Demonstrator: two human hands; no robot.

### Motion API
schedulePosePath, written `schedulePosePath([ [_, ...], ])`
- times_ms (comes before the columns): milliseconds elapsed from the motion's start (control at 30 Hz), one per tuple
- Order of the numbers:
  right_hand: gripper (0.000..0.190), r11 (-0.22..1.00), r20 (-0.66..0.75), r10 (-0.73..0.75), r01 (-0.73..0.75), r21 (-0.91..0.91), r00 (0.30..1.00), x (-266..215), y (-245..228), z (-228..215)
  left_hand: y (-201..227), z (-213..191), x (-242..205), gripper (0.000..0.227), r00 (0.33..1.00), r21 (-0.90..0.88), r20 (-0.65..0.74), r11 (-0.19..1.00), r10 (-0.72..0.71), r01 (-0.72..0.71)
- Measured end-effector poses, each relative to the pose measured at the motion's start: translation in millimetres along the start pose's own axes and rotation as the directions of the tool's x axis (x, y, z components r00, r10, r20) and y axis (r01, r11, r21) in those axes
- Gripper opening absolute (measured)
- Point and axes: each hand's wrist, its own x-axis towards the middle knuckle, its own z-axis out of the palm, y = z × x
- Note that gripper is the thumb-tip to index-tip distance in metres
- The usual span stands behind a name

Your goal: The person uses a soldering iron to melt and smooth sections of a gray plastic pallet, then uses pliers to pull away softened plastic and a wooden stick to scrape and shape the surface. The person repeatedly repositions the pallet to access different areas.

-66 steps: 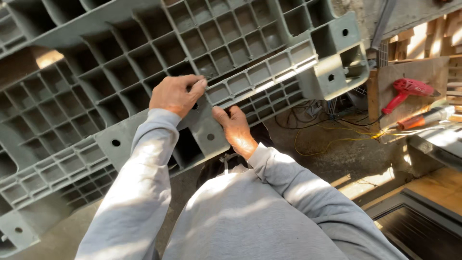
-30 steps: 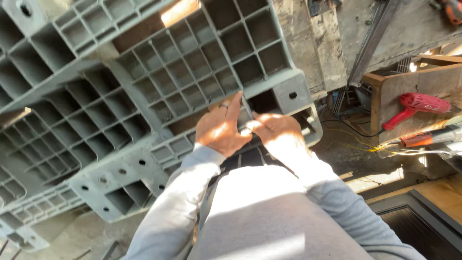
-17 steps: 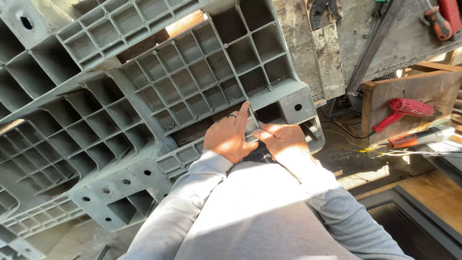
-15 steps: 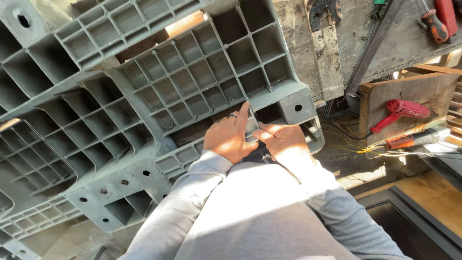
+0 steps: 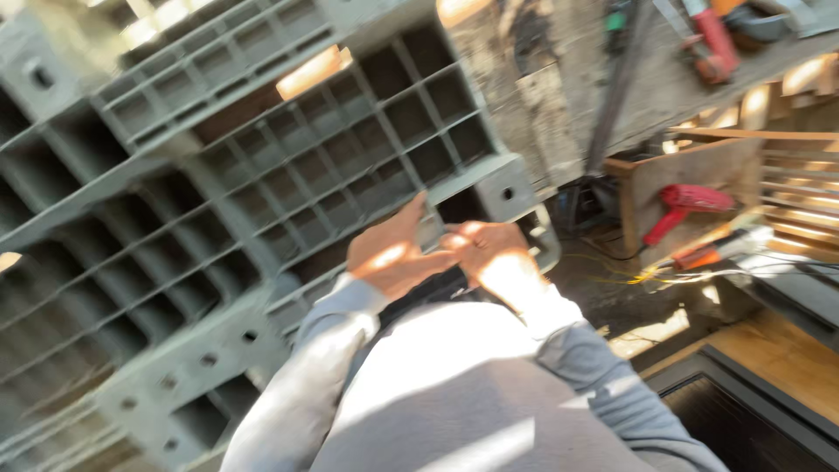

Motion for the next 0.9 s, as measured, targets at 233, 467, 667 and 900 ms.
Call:
schedulePosePath([
  [233, 0.026, 0.951, -0.522, -0.205, 0.294, 0.094, 0.828, 47, 81, -122, 18, 1, 24, 0.073, 0.944, -0.110, 0.032, 0.938, -0.327, 0.329],
  [467, 0.049, 0.875, -0.441, -0.195, -0.048, -0.482, 0.876, 203, 176, -279, 9, 4, 30, 0.075, 0.939, -0.232, 0.105, 0.911, -0.326, 0.342],
  [667, 0.047, 0.922, -0.414, 0.008, -0.167, -0.350, 0.910, 221, 175, -297, 3, 30, -2, 0.047, 0.770, -0.107, -0.549, 0.941, -0.326, 0.322],
  [900, 0.026, 0.967, -0.281, 0.090, -0.017, 0.255, 0.956, 167, 166, -319, -4, 56, -6, 0.053, 0.627, 0.276, -0.760, 0.786, -0.174, 0.553],
])
